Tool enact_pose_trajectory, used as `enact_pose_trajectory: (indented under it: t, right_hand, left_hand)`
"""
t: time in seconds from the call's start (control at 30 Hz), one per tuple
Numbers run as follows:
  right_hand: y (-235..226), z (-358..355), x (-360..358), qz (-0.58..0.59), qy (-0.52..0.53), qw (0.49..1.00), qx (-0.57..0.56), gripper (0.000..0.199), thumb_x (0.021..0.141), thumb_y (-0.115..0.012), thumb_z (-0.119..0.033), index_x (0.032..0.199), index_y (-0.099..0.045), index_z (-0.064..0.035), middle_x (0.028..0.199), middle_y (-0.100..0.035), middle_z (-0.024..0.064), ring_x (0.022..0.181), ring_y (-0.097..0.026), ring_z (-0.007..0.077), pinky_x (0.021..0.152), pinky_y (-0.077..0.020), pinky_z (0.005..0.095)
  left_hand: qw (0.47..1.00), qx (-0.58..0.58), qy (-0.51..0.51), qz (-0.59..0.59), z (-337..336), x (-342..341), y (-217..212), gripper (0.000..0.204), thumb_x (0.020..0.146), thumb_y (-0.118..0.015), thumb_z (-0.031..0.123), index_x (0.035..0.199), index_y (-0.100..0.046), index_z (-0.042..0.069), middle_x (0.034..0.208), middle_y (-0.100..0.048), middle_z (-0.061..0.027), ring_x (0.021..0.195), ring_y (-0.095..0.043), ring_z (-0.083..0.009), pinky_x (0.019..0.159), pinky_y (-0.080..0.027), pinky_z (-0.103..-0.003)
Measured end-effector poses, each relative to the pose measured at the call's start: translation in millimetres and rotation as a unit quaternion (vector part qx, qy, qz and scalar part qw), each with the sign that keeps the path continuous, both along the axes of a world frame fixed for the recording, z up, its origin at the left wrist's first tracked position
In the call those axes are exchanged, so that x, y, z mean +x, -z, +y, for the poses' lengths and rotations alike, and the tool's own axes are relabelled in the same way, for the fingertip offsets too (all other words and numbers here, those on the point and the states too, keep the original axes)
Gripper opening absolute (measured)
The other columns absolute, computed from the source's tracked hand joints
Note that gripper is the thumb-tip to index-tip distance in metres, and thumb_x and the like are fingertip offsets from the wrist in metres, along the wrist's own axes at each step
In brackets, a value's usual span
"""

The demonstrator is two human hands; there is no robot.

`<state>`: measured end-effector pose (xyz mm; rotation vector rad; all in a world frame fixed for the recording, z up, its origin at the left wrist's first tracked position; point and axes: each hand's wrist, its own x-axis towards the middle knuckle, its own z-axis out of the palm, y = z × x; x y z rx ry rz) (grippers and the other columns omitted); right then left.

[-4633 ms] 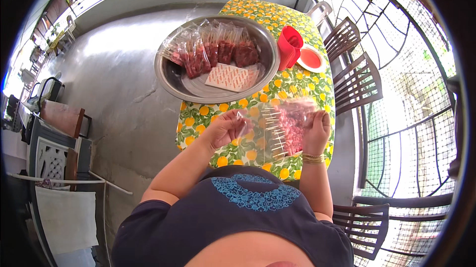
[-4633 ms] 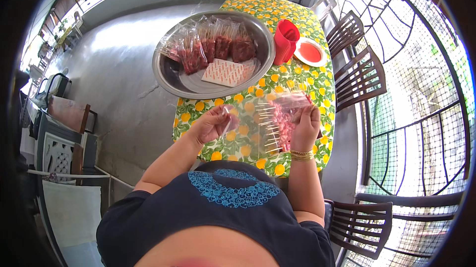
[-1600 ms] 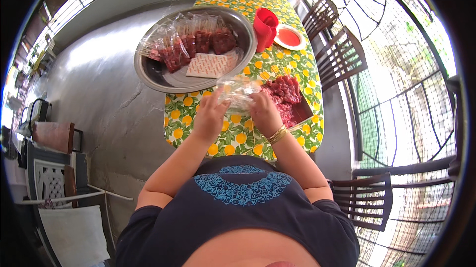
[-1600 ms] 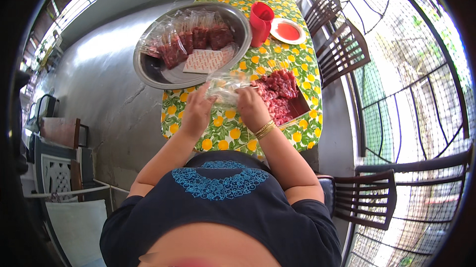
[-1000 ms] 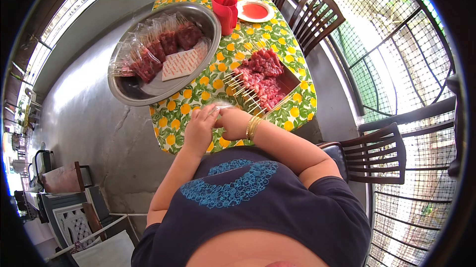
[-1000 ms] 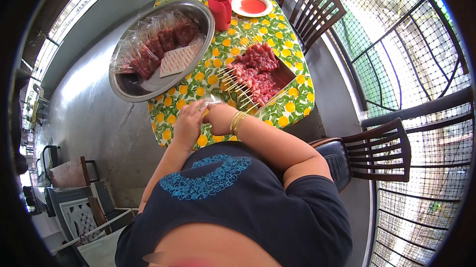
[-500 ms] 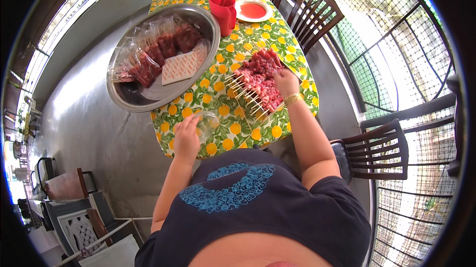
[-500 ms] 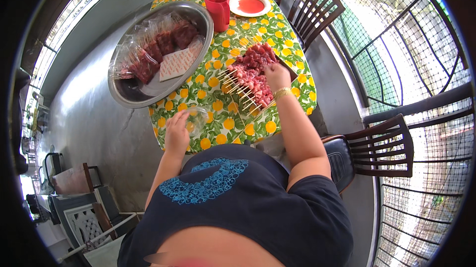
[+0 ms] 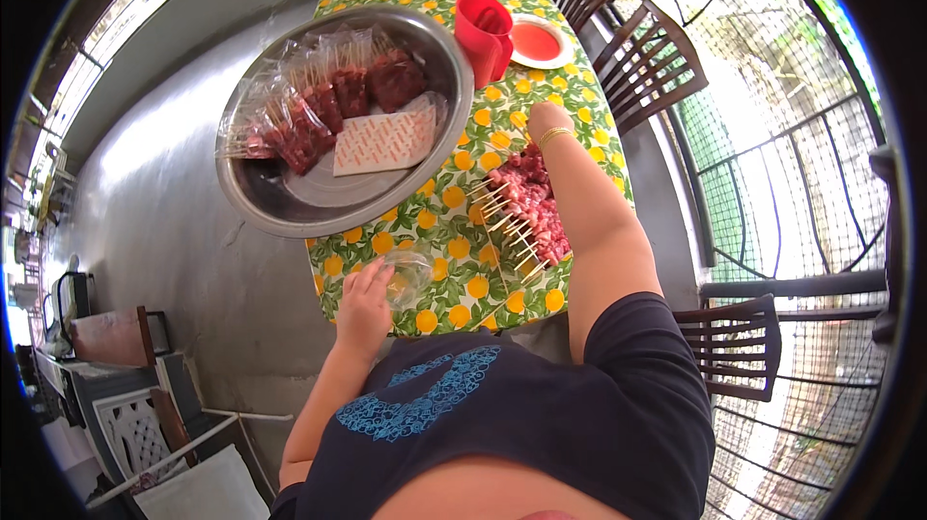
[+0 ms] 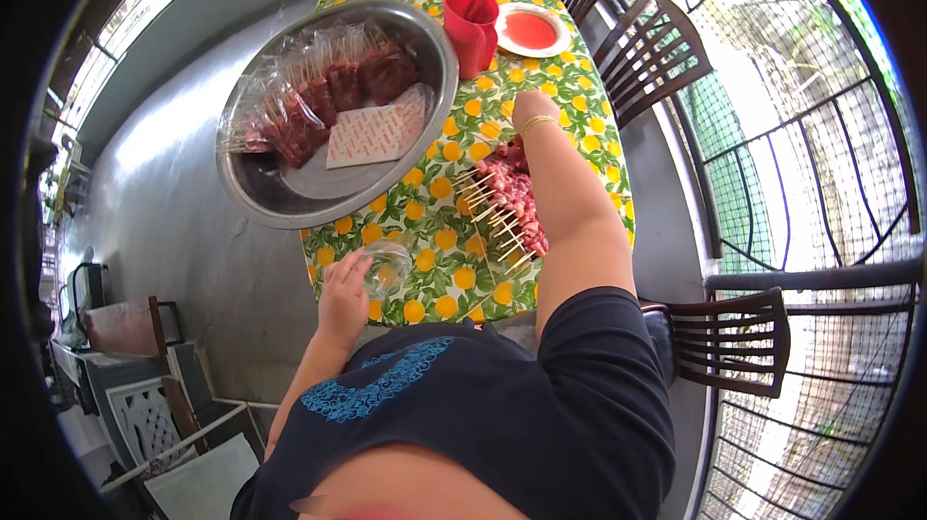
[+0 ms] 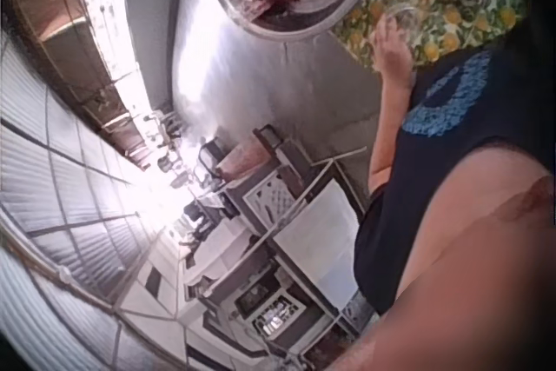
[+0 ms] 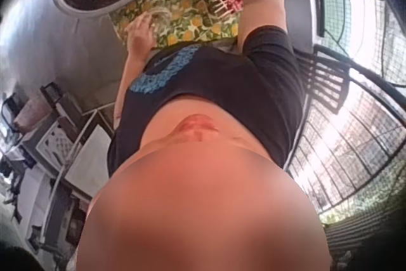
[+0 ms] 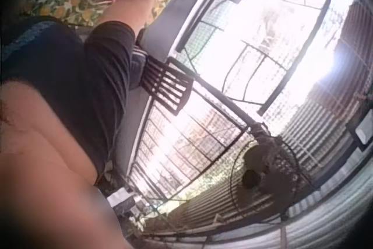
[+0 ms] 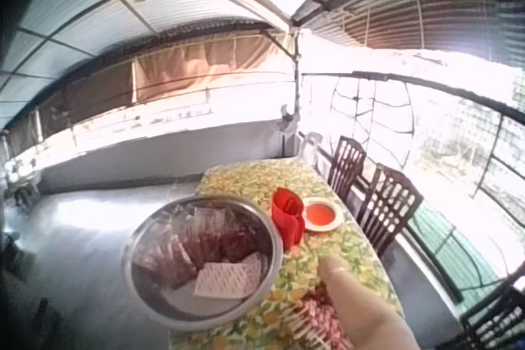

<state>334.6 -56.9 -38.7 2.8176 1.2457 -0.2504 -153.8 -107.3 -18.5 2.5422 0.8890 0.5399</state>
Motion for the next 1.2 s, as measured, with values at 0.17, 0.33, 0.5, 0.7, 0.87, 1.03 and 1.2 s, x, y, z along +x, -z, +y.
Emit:
enact_pose_trajectory:
  t: [0.17, 0.33, 0.5, 0.7, 0.87, 1.03, 1.2]
  right_hand:
    - [25.6, 15.6, 18.4, -0.014, 0.007, 0.999, 0.034, 0.025, 0.092, -0.063, -0.019, 0.110, -0.076, -0.0069, 0.118, -0.071, 0.0196, 0.113, -0.068, 0.0342, 0.093, -0.0560, 0.0421]
    - [26.0, 12.2, 42.6, 0.031, -0.013, 0.999, -0.011, 0.036, 0.089, -0.072, -0.032, 0.114, -0.070, -0.0058, 0.113, -0.072, 0.0196, 0.109, -0.069, 0.0340, 0.093, -0.0546, 0.0445]
    - [9.4, 3.3, 20.8, 0.034, -0.077, 0.996, 0.024, 0.045, 0.089, -0.072, -0.043, 0.117, -0.066, -0.0075, 0.115, -0.072, 0.0155, 0.111, -0.068, 0.0338, 0.094, -0.0529, 0.0457]
    - [17.3, 8.5, -12.3, -0.082, -0.061, 0.995, 0.015, 0.042, 0.088, -0.072, -0.036, 0.118, -0.067, -0.0076, 0.113, -0.073, 0.0155, 0.109, -0.069, 0.0324, 0.092, -0.0538, 0.0451]
    - [28.9, 16.2, -16.2, 0.007, -0.196, 0.980, 0.025, 0.038, 0.088, -0.071, -0.038, 0.112, -0.070, -0.0086, 0.111, -0.072, 0.0151, 0.105, -0.068, 0.0359, 0.090, -0.0534, 0.0472]
    - [27.1, 22.2, -40.0, -0.003, -0.277, 0.961, -0.020, 0.033, 0.091, -0.067, -0.038, 0.110, -0.075, -0.0126, 0.114, -0.073, 0.0124, 0.109, -0.068, 0.0331, 0.091, -0.0553, 0.0449]
    - [32.5, 27.6, -63.8, -0.038, -0.191, 0.979, -0.064, 0.032, 0.091, -0.069, -0.037, 0.111, -0.075, -0.0135, 0.108, -0.074, 0.0102, 0.107, -0.070, 0.0315, 0.088, -0.0562, 0.0438]
  left_hand:
    - [1.000, -0.010, -0.024, -0.017, 0.2, -8.4, 2.2, 0.049, 0.079, -0.057, -0.010, 0.125, -0.068, 0.005, 0.135, -0.060, -0.0100, 0.114, -0.056, -0.0341, 0.100, -0.048, -0.042]
    - [0.999, -0.016, -0.029, -0.035, 3.2, -5.3, 3.8, 0.051, 0.077, -0.060, -0.009, 0.125, -0.067, 0.005, 0.133, -0.061, -0.0090, 0.112, -0.056, -0.0334, 0.097, -0.050, -0.041]
    - [0.999, -0.006, -0.019, -0.045, 1.5, 6.0, 3.4, 0.051, 0.076, -0.060, -0.009, 0.124, -0.067, 0.006, 0.133, -0.061, -0.0085, 0.111, -0.056, -0.0326, 0.097, -0.050, -0.041]
    - [0.998, -0.040, -0.004, -0.049, -9.8, 18.2, 3.2, 0.049, 0.077, -0.058, -0.011, 0.123, -0.068, 0.005, 0.133, -0.062, -0.0102, 0.114, -0.057, -0.0335, 0.098, -0.049, -0.041]
    - [0.998, -0.028, -0.008, -0.050, -17.1, 17.8, 4.2, 0.049, 0.077, -0.059, -0.010, 0.123, -0.067, 0.005, 0.133, -0.061, -0.0090, 0.113, -0.056, -0.0329, 0.097, -0.050, -0.041]
    - [0.998, -0.020, -0.013, -0.050, -26.3, 15.0, 6.7, 0.049, 0.078, -0.059, -0.010, 0.124, -0.066, 0.004, 0.133, -0.061, -0.0096, 0.114, -0.056, -0.0333, 0.098, -0.049, -0.041]
    - [0.997, -0.034, -0.033, -0.062, -33.4, 12.5, 5.1, 0.048, 0.079, -0.057, -0.011, 0.125, -0.066, 0.003, 0.134, -0.061, -0.0121, 0.116, -0.057, -0.0353, 0.099, -0.048, -0.043]
